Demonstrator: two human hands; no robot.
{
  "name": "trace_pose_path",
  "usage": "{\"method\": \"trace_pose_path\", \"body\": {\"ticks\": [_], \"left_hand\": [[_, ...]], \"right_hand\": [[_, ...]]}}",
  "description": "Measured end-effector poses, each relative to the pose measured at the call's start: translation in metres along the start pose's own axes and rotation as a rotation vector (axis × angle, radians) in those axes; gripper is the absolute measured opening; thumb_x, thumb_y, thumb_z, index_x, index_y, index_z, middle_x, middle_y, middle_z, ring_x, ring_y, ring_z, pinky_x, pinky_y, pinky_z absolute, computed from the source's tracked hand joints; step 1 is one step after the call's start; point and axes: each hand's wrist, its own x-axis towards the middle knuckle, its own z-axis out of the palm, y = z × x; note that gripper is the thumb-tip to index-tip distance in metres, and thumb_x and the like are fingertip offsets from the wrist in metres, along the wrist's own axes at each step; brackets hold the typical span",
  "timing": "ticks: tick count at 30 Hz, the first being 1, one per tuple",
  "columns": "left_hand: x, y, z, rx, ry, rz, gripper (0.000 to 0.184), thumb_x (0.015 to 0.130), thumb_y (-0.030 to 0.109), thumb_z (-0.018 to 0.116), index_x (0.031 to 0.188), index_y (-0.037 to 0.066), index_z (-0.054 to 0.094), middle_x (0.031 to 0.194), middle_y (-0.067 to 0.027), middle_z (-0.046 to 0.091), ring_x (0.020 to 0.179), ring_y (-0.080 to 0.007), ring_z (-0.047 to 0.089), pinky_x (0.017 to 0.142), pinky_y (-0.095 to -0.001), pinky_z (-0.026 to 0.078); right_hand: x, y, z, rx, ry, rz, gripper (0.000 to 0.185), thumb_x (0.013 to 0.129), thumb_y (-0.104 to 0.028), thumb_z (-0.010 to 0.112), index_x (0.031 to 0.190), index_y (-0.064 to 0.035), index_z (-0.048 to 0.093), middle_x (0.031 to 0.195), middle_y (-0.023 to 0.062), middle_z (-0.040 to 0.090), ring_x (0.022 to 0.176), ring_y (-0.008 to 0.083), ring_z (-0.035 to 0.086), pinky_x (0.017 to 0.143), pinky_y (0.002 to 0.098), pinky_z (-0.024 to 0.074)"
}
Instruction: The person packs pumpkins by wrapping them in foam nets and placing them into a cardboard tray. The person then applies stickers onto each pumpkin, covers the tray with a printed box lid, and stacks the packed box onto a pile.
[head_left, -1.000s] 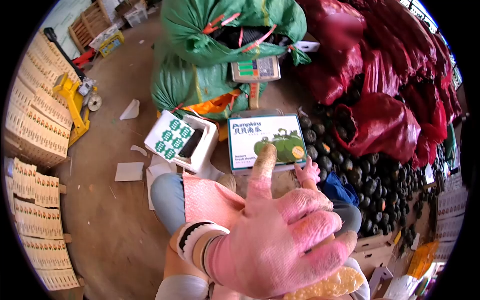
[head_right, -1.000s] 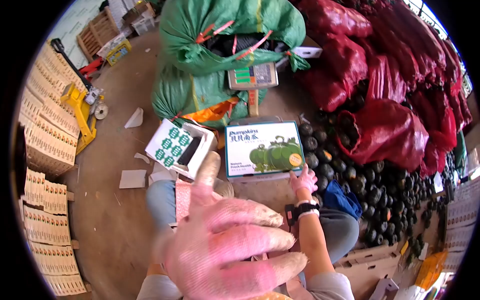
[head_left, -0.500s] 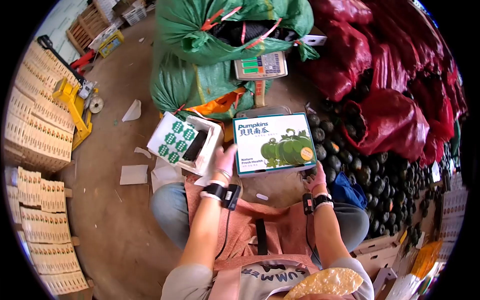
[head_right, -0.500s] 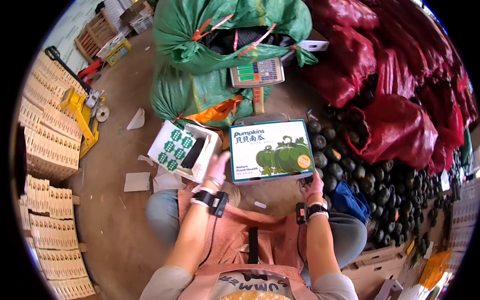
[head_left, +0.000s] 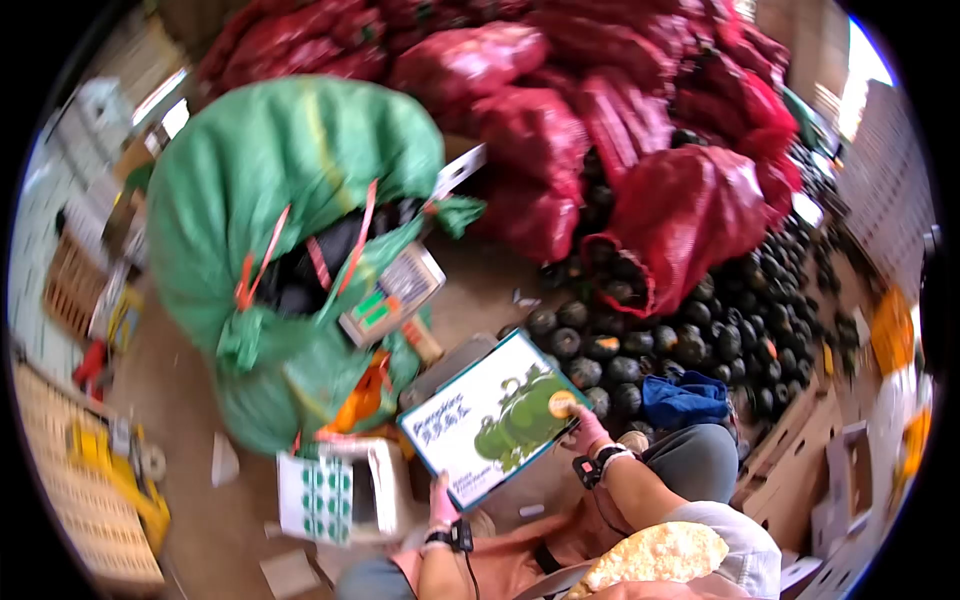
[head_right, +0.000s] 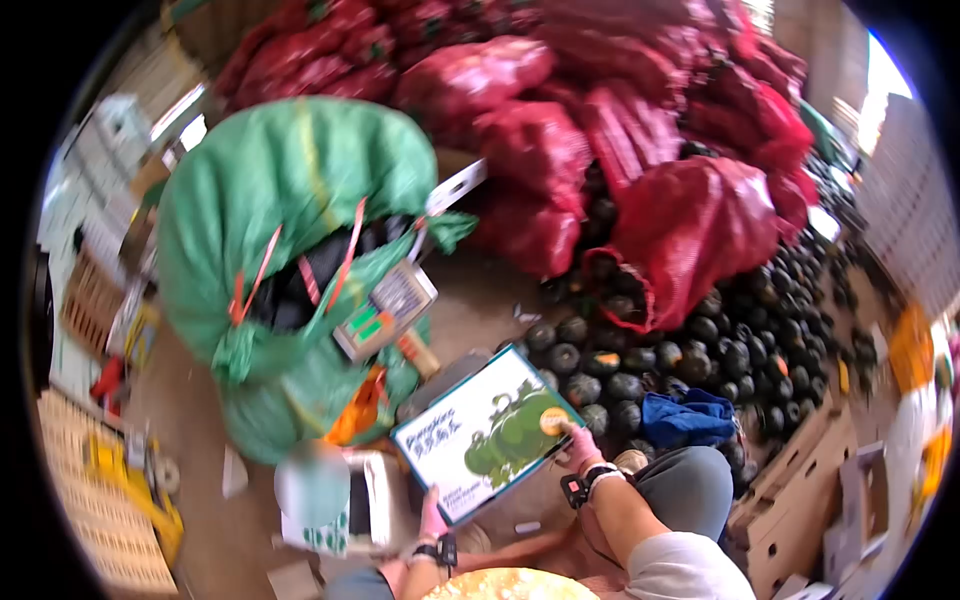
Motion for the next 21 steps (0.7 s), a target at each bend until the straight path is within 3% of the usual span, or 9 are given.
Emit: {"method": "trace_pose_path", "body": {"ticks": [3, 5, 8, 9, 11, 14, 15, 17, 21], "left_hand": [[0.012, 0.002, -0.016, -0.111, -0.085, -0.075, 0.048, 0.09, 0.031, 0.05, 0.125, -0.003, 0.047, 0.117, -0.0173, 0.06, 0.101, -0.0287, 0.062, 0.09, -0.0405, 0.049], [-0.028, 0.03, 0.042, -0.168, -0.11, -0.105, 0.059, 0.083, 0.036, 0.055, 0.127, -0.002, 0.046, 0.117, -0.017, 0.06, 0.103, -0.0304, 0.061, 0.09, -0.0431, 0.048], [-0.047, 0.038, 0.087, -0.121, -0.133, -0.059, 0.062, 0.081, 0.038, 0.057, 0.128, -0.001, 0.045, 0.119, -0.0163, 0.058, 0.107, -0.0287, 0.058, 0.092, -0.0434, 0.046], [-0.045, 0.037, 0.095, -0.092, -0.145, -0.04, 0.064, 0.081, 0.04, 0.058, 0.128, -0.001, 0.045, 0.121, -0.0151, 0.058, 0.108, -0.0272, 0.057, 0.093, -0.0432, 0.045], [-0.047, 0.044, 0.119, -0.001, -0.19, -0.059, 0.064, 0.082, 0.04, 0.057, 0.129, -0.001, 0.044, 0.121, -0.0152, 0.057, 0.109, -0.0277, 0.057, 0.093, -0.0437, 0.045], [-0.053, 0.051, 0.17, 0.17, -0.302, -0.126, 0.064, 0.083, 0.042, 0.056, 0.13, 0.0, 0.043, 0.123, -0.0154, 0.056, 0.11, -0.0286, 0.056, 0.094, -0.0446, 0.045], [-0.057, 0.05, 0.188, 0.226, -0.365, -0.16, 0.065, 0.083, 0.042, 0.056, 0.13, 0.0, 0.043, 0.123, -0.0155, 0.056, 0.11, -0.0288, 0.056, 0.094, -0.0449, 0.045], [-0.065, 0.048, 0.226, 0.347, -0.501, -0.223, 0.065, 0.084, 0.043, 0.055, 0.131, 0.0, 0.042, 0.124, -0.0156, 0.055, 0.111, -0.0294, 0.055, 0.094, -0.0455, 0.045], [-0.104, 0.023, 0.32, 0.577, -0.876, -0.337, 0.065, 0.085, 0.044, 0.053, 0.133, 0.001, 0.04, 0.126, -0.0158, 0.054, 0.113, -0.0305, 0.054, 0.095, -0.0466, 0.046]], "right_hand": [[0.021, 0.0, -0.009, 0.026, -0.115, -0.053, 0.039, 0.072, -0.034, 0.071, 0.106, -0.0177, 0.061, 0.107, 0.0048, 0.062, 0.105, 0.0233, 0.055, 0.095, 0.0528, 0.0372], [0.036, -0.011, -0.004, 0.06, -0.009, -0.16, 0.048, 0.069, -0.032, 0.072, 0.107, -0.0062, 0.061, 0.105, 0.0116, 0.063, 0.087, 0.0257, 0.062, 0.075, 0.0431, 0.0504], [-0.025, -0.062, 0.024, 0.049, 0.254, -0.231, 0.048, 0.065, -0.028, 0.074, 0.105, -0.0043, 0.064, 0.101, 0.0105, 0.062, 0.089, 0.0247, 0.061, 0.076, 0.0402, 0.0498], [-0.087, -0.082, 0.044, 0.083, 0.246, -0.331, 0.044, 0.064, -0.027, 0.074, 0.101, -0.0052, 0.065, 0.101, 0.0097, 0.062, 0.085, 0.0236, 0.06, 0.072, 0.0397, 0.0495], [-0.099, -0.1, 0.027, 0.125, 0.135, -0.602, 0.04, 0.064, -0.026, 0.075, 0.097, -0.004, 0.066, 0.093, 0.0081, 0.06, 0.077, 0.0212, 0.057, 0.066, 0.0368, 0.0476], [-0.202, -0.131, 0.009, 0.06, 0.279, -0.872, 0.048, 0.067, -0.025, 0.075, 0.103, -0.0023, 0.056, 0.082, 0.005, 0.054, 0.069, 0.0158, 0.052, 0.06, 0.0332, 0.0438], [-0.238, -0.142, -0.004, 0.127, 0.303, -0.837, 0.051, 0.068, -0.026, 0.075, 0.106, -0.0024, 0.051, 0.081, 0.0043, 0.052, 0.068, 0.0147, 0.051, 0.059, 0.0332, 0.0433], [-0.327, -0.139, -0.017, 0.178, 0.372, -1.085, 0.061, 0.068, -0.027, 0.076, 0.112, -0.0024, 0.043, 0.083, 0.0047, 0.051, 0.069, 0.0149, 0.051, 0.056, 0.0335, 0.0424], [-0.466, -0.088, -0.052, 0.198, 0.393, -1.81, 0.068, 0.069, -0.024, 0.075, 0.121, 0.0005, 0.038, 0.108, 0.0078, 0.052, 0.098, 0.0154, 0.05, 0.083, 0.0319, 0.0441]]}}
